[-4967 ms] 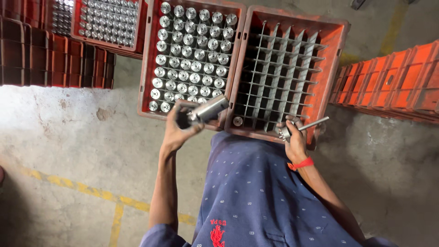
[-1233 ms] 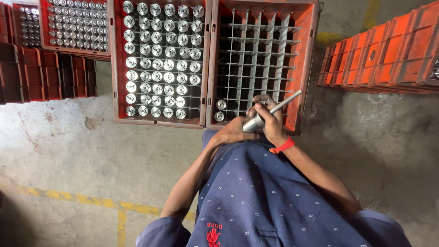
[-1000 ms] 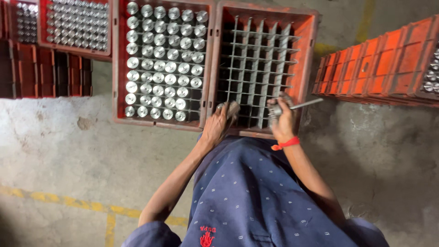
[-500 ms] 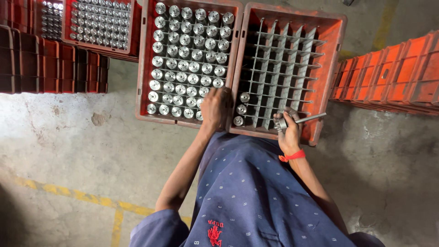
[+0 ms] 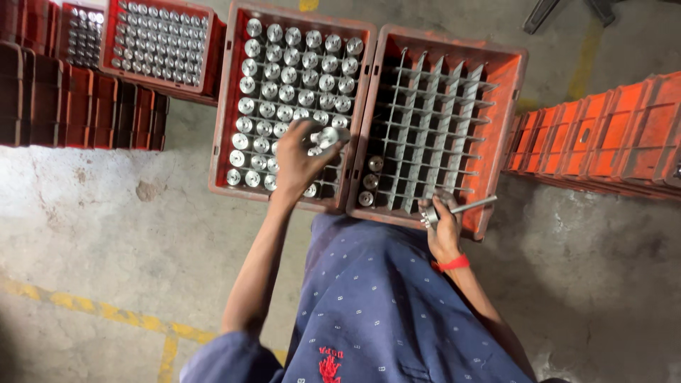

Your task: The person transfers small metal cylindrical parts from one red crate to another using a handheld metal tool. They repeatedly pick up parts and place them into the receiving crate, occasionally moving crates to access more parts.

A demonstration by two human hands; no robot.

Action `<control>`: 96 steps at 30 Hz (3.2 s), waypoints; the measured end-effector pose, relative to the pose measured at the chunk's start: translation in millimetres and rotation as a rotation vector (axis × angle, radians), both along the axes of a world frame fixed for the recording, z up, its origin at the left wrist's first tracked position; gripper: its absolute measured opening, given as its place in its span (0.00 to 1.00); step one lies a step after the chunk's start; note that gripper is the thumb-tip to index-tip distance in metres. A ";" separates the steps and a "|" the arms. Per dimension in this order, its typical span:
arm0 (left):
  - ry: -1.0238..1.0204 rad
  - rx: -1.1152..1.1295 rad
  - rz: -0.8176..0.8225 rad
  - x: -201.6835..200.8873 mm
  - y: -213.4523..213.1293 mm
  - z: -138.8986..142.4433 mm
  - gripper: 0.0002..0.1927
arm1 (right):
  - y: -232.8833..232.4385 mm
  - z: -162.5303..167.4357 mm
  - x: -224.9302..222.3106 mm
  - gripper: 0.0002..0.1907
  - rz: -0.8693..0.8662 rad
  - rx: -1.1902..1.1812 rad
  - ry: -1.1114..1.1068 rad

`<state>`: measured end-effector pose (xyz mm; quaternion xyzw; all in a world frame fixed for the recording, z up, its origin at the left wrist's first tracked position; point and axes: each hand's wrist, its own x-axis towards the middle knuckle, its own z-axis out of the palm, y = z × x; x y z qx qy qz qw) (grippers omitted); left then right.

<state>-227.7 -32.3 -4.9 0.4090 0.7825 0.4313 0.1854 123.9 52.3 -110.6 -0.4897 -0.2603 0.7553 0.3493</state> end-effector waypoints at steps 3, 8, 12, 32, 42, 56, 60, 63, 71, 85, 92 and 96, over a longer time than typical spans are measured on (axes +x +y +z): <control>-0.422 0.349 -0.029 -7.9 -33.8 46.7 0.23 | 3.2 4.1 6.6 0.08 0.019 0.008 0.030; -0.775 -0.001 0.000 28.2 -35.6 24.4 0.32 | 8.5 10.4 -3.0 0.09 0.088 0.023 0.019; -1.000 -0.068 0.089 96.0 -22.5 -35.1 0.20 | 11.5 29.0 -22.6 0.07 0.176 0.039 0.033; -0.386 -0.375 -0.393 195.3 16.3 -38.7 0.23 | 27.4 53.1 -38.2 0.06 0.328 0.221 0.191; -0.035 -0.421 -0.274 137.6 26.5 -53.4 0.36 | 68.9 4.2 -5.8 0.09 -0.112 -0.015 0.214; 0.389 -0.137 -0.115 70.3 32.4 -85.8 0.29 | 29.0 1.4 -16.2 0.08 -0.116 -0.076 0.180; 0.530 -0.191 0.046 26.9 39.1 -83.2 0.27 | 20.0 4.5 -18.3 0.07 -0.096 -0.082 0.109; 0.658 -0.266 0.047 9.9 59.4 -90.2 0.29 | 15.6 5.2 -23.8 0.07 -0.073 -0.060 0.097; 0.344 -0.325 -0.107 -6.9 72.2 -44.6 0.17 | 10.1 2.2 -14.6 0.08 -0.034 -0.024 0.115; -0.899 -0.233 0.060 87.7 -8.0 -23.6 0.20 | 14.8 15.1 -21.5 0.08 0.149 0.007 0.032; -0.227 -0.052 -0.033 179.8 -10.1 -30.2 0.18 | 28.1 63.5 -55.6 0.08 0.071 0.066 0.198; -0.195 -0.026 -0.060 197.3 4.8 -25.5 0.24 | 32.0 70.1 -64.4 0.07 -0.039 0.051 0.122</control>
